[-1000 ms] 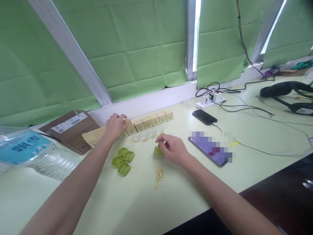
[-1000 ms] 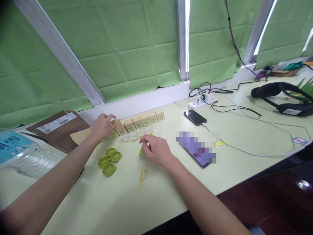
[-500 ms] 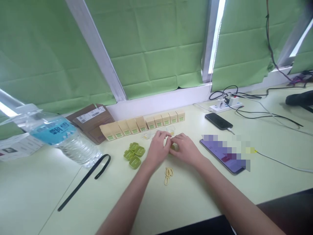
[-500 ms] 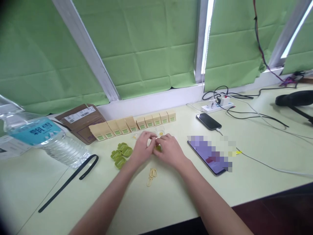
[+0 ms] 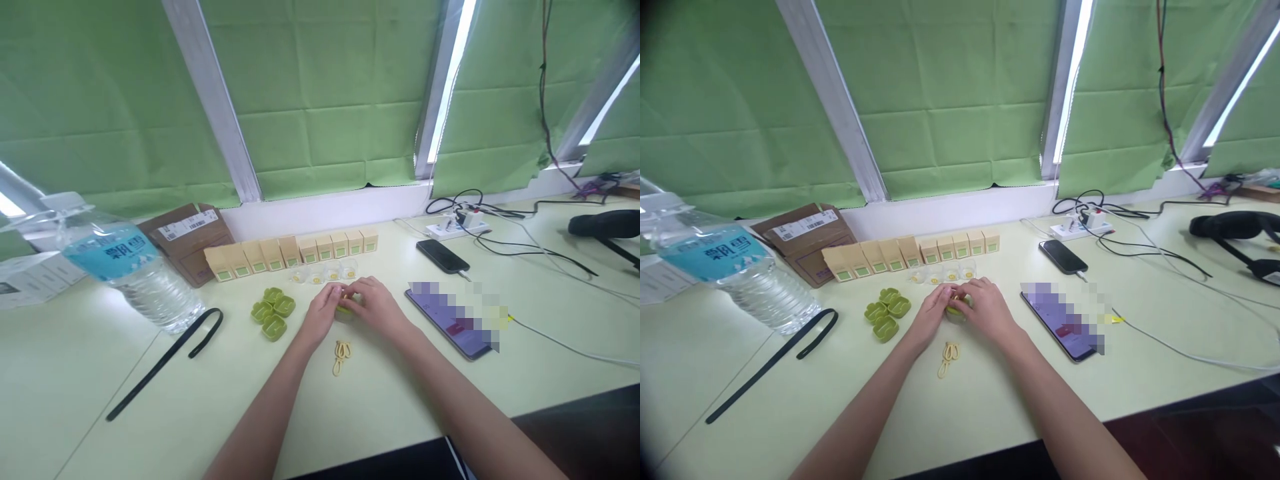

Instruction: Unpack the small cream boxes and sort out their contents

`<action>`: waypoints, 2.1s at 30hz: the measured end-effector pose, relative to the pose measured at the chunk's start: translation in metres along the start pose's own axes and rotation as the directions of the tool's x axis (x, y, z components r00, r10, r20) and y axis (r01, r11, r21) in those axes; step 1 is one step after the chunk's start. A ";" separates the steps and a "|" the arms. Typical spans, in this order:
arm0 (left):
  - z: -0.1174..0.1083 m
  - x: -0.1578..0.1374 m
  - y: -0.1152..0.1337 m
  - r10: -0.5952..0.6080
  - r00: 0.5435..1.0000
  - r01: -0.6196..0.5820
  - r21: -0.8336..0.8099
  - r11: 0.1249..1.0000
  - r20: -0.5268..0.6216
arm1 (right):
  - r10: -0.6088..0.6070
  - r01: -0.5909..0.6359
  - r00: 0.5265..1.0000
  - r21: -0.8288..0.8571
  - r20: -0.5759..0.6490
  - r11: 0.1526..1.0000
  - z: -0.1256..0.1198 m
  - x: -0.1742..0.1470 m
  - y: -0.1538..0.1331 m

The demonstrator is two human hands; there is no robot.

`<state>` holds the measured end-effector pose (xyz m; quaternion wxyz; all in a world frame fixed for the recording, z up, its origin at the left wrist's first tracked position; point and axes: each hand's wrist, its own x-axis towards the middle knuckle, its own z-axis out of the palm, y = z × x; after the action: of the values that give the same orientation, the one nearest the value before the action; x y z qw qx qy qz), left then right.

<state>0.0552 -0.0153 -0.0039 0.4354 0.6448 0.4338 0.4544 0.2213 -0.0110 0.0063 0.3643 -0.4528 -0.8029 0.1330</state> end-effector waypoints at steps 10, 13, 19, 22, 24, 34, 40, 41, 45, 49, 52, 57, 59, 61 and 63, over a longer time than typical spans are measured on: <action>-0.003 0.001 -0.004 -0.027 1.000 0.025 -0.092 0.995 -0.015 | -0.020 0.028 0.998 0.140 -0.058 0.990 0.002 0.000 -0.006; -0.004 0.000 -0.002 -0.035 0.999 0.033 -0.088 0.996 -0.022 | 0.011 0.016 0.991 0.204 -0.133 0.979 0.002 0.000 -0.004; -0.002 -0.006 0.008 0.018 0.996 -0.011 -0.085 0.996 0.090 | 0.092 -0.020 0.967 0.289 -0.236 0.957 -0.001 0.000 -0.004; 0.001 -0.009 0.011 0.053 0.992 -0.054 0.008 0.999 0.116 | 0.108 -0.035 0.965 0.290 -0.239 0.956 -0.002 0.000 -0.005; 0.002 -0.011 0.012 0.063 0.993 -0.071 0.072 0.995 0.104 | 0.104 -0.037 0.968 0.282 -0.227 0.959 -0.002 0.000 -0.006; 0.000 0.003 -0.005 -0.033 0.983 0.017 -0.089 0.996 -0.180 | 0.133 -0.066 0.977 0.362 -0.164 0.930 -0.004 -0.001 -0.008; -0.006 0.005 -0.003 -0.165 0.923 0.046 -0.326 0.944 -0.347 | 0.067 -0.044 0.994 0.245 -0.086 0.968 0.001 -0.003 -0.007; -0.005 0.005 -0.002 -0.171 0.925 0.041 -0.359 0.932 -0.340 | 0.054 -0.036 0.995 0.215 -0.079 0.976 0.002 -0.004 -0.007; 0.002 0.002 0.002 -0.162 0.955 0.038 -0.439 0.898 -0.250 | 0.025 -0.018 0.999 0.157 -0.045 0.987 0.006 -0.004 -0.003; 0.008 0.000 0.005 -0.126 0.982 0.049 -0.449 0.892 -0.143 | 0.024 -0.017 0.999 0.140 -0.045 0.990 0.007 -0.003 0.003; 0.008 0.000 0.005 -0.116 0.987 0.056 -0.449 0.892 -0.107 | 0.019 -0.013 0.999 0.129 -0.045 0.992 0.005 -0.002 0.002; 0.006 -0.001 0.008 -0.123 0.990 0.070 -0.531 0.844 -0.064 | 0.030 -0.024 0.999 0.140 -0.042 0.990 0.003 -0.004 -0.004; 0.007 -0.002 0.011 -0.119 0.992 0.073 -0.557 0.827 -0.047 | 0.024 -0.016 0.999 0.186 -0.040 0.982 0.003 -0.004 -0.006; 0.008 -0.002 0.012 -0.111 0.993 0.063 -0.569 0.820 -0.049 | 0.020 -0.008 0.998 0.222 -0.051 0.975 0.003 -0.004 -0.007; 0.008 -0.001 0.011 -0.114 0.991 0.056 -0.557 0.828 -0.069 | 0.017 0.001 0.997 0.218 -0.081 0.976 0.003 -0.004 -0.008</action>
<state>0.0645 -0.0200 0.0050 0.6011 0.4478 0.3329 0.5721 0.2152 -0.0188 0.0065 0.4438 -0.4186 -0.7659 0.2029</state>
